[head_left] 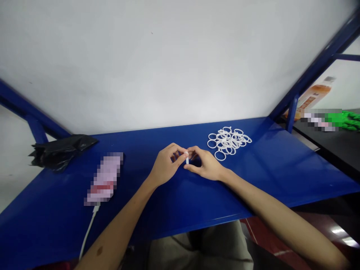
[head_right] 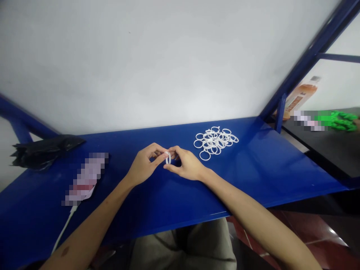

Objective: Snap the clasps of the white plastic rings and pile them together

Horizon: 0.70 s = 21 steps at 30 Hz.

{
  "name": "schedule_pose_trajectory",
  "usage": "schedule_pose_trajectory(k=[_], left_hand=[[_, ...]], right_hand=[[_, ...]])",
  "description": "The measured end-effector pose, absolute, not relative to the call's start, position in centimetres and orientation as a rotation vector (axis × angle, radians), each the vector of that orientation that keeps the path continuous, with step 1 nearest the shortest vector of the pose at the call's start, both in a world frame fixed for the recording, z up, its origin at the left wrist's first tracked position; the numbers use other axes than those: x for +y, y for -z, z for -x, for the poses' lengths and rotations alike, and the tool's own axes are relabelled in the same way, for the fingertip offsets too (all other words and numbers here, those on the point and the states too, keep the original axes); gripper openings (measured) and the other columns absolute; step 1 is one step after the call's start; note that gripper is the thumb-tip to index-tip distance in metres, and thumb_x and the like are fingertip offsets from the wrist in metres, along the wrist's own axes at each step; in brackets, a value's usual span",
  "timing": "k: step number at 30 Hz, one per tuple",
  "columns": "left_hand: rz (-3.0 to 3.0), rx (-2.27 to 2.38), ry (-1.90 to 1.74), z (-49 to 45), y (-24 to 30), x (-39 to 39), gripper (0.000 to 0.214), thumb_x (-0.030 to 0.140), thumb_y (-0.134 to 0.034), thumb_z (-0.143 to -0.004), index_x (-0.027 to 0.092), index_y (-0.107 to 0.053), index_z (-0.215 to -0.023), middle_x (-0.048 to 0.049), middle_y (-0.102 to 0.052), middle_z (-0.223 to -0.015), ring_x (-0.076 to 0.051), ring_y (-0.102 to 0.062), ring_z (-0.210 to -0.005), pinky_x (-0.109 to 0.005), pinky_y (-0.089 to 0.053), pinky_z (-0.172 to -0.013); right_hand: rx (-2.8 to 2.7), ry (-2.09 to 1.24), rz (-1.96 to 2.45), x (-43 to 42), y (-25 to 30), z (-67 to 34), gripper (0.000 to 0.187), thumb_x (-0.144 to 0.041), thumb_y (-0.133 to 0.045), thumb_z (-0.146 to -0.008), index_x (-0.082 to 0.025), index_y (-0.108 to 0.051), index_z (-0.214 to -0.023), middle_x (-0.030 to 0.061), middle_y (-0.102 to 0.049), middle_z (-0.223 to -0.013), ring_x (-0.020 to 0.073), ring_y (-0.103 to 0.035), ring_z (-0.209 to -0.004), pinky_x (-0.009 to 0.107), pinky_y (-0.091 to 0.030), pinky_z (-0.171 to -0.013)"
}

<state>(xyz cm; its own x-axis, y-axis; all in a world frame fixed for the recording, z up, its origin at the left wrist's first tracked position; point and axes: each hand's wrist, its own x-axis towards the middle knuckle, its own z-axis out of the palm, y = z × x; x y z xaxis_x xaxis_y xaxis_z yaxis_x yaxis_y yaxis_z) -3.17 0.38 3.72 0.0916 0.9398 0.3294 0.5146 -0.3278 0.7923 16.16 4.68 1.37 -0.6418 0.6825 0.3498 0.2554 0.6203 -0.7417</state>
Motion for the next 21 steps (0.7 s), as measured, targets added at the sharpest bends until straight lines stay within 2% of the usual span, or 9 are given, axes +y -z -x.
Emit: schedule_pose_trajectory(k=[3,7,11,17,21], left_hand=[[-1.822,1.542,-1.183,3.2,-3.6,0.5,0.017,0.037,-0.062,-0.090,0.021,-0.067,-0.086,0.0012,-0.068,-0.080,-0.012,-0.060,-0.066,-0.025,-0.046,-0.062],[-1.706,1.569,-1.199,3.5,-3.3,0.6,0.024,0.043,-0.066,-0.087,0.020,-0.063,-0.080,0.0023,-0.066,-0.071,-0.012,-0.058,-0.061,-0.024,-0.043,-0.059],[-1.643,1.475,-1.208,3.5,-3.0,0.8,0.029,0.046,-0.070,-0.083,0.019,-0.060,-0.075,0.0039,-0.062,-0.064,-0.010,-0.052,-0.056,-0.022,-0.039,-0.055],[-1.627,1.399,-1.263,3.7,-2.2,1.0,0.031,0.048,-0.073,-0.080,0.019,-0.062,-0.076,0.0031,-0.062,-0.067,-0.011,-0.053,-0.060,-0.023,-0.041,-0.058],[-1.674,1.296,-1.262,3.7,-1.8,0.8,0.031,0.050,-0.072,-0.082,0.020,-0.066,-0.080,0.0019,-0.065,-0.071,-0.012,-0.056,-0.063,-0.024,-0.043,-0.062]], right_hand=[[-2.167,-0.873,0.746,4.8,-1.3,-16.2,0.037,-0.039,-0.067,-0.091,-0.022,-0.053,-0.121,0.0071,-0.070,-0.108,0.0195,-0.069,-0.094,0.037,-0.057,-0.083],[-2.116,-0.708,0.779,4.9,-1.4,-16.3,0.016,-0.032,-0.055,-0.099,-0.022,-0.059,-0.110,0.0045,-0.072,-0.100,0.0167,-0.070,-0.087,0.032,-0.056,-0.078],[-2.087,-0.688,0.734,4.7,-1.5,-16.3,0.018,-0.029,-0.051,-0.101,-0.021,-0.060,-0.114,0.0033,-0.073,-0.094,0.0147,-0.071,-0.081,0.028,-0.055,-0.073],[-2.143,-0.852,0.641,4.2,-2.0,-16.4,0.015,-0.029,-0.051,-0.101,-0.020,-0.062,-0.098,0.0033,-0.074,-0.090,0.0134,-0.069,-0.075,0.023,-0.053,-0.064],[-2.206,-0.854,0.585,3.9,-2.3,-16.9,0.016,-0.028,-0.050,-0.101,-0.020,-0.061,-0.093,0.0015,-0.072,-0.084,0.0123,-0.067,-0.072,0.023,-0.051,-0.064]])
